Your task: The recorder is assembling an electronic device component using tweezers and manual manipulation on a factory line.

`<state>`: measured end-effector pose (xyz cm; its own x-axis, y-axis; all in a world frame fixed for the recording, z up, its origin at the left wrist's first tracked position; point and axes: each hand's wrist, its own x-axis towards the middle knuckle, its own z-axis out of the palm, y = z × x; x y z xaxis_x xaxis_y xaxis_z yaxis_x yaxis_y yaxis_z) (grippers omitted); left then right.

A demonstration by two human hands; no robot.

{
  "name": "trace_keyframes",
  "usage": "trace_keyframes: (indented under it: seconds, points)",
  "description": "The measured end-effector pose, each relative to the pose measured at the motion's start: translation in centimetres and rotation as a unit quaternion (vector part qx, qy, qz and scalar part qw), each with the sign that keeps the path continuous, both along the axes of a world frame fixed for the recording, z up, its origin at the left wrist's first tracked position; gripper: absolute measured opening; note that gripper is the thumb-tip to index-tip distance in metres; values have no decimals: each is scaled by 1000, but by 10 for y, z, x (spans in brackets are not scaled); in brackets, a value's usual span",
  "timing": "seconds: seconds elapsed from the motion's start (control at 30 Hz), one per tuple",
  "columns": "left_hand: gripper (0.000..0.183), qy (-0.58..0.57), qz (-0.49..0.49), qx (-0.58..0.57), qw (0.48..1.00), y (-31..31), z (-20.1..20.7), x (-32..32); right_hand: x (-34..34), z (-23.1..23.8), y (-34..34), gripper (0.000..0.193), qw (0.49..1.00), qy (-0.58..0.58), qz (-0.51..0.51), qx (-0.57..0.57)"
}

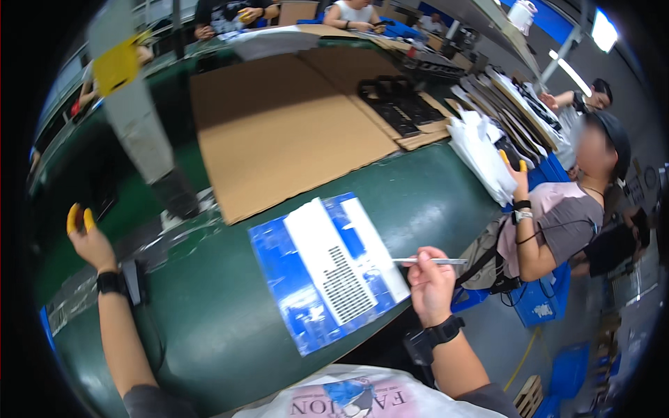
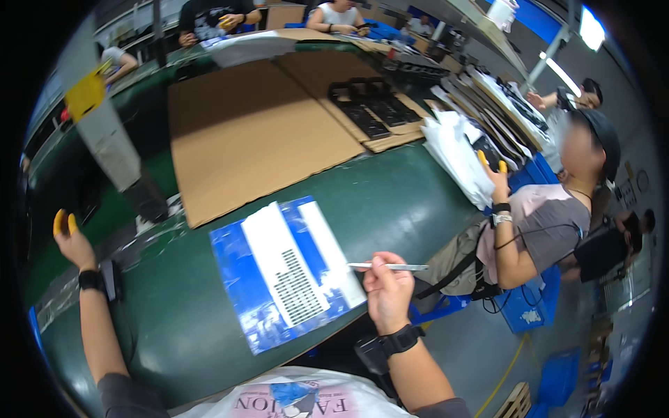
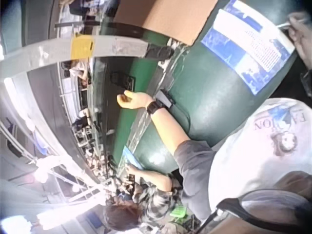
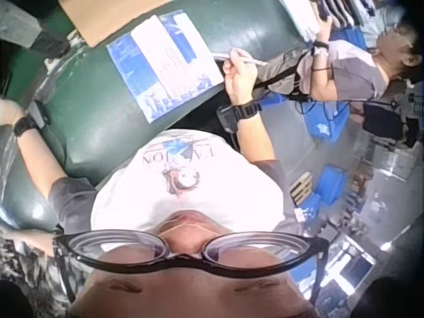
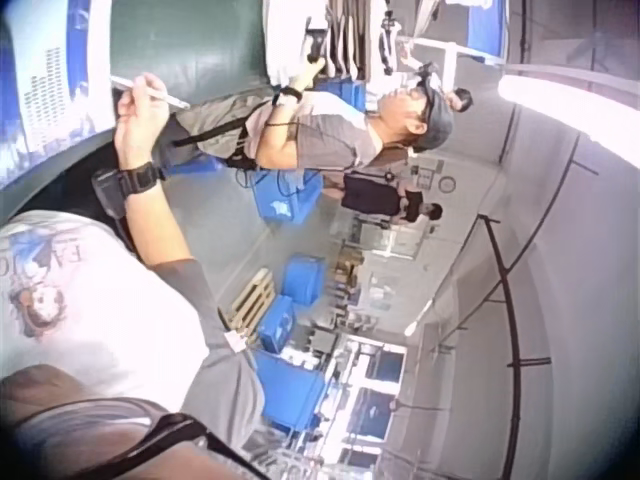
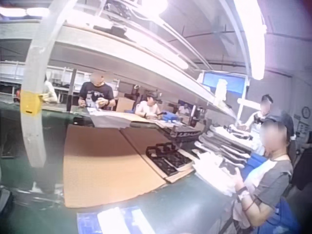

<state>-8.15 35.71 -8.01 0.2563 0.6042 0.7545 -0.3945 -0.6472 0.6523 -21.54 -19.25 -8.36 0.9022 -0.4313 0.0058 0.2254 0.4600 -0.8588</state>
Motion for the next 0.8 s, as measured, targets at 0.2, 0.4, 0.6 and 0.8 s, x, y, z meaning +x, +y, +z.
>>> trace_keyframes:
  seconds: [0.2, 0.4, 0.6, 0.8]
  points:
    - [40, -91, -113, 246, 958, -168, 73, -37, 6, 26, -40, 13, 998, -30, -39, -37]
    - [34, 51, -326, 479, 813, -345, 108, 10, 41, -2, -84, 12, 995, -31, -96, -24]
    - [20, 266, -344, 463, 773, -500, 89, 116, 32, -2, -87, 13, 998, -21, -44, -47]
    - [30, 520, -263, 218, 783, -572, 45, 226, 30, -1, -81, 14, 994, 2, -46, -97]
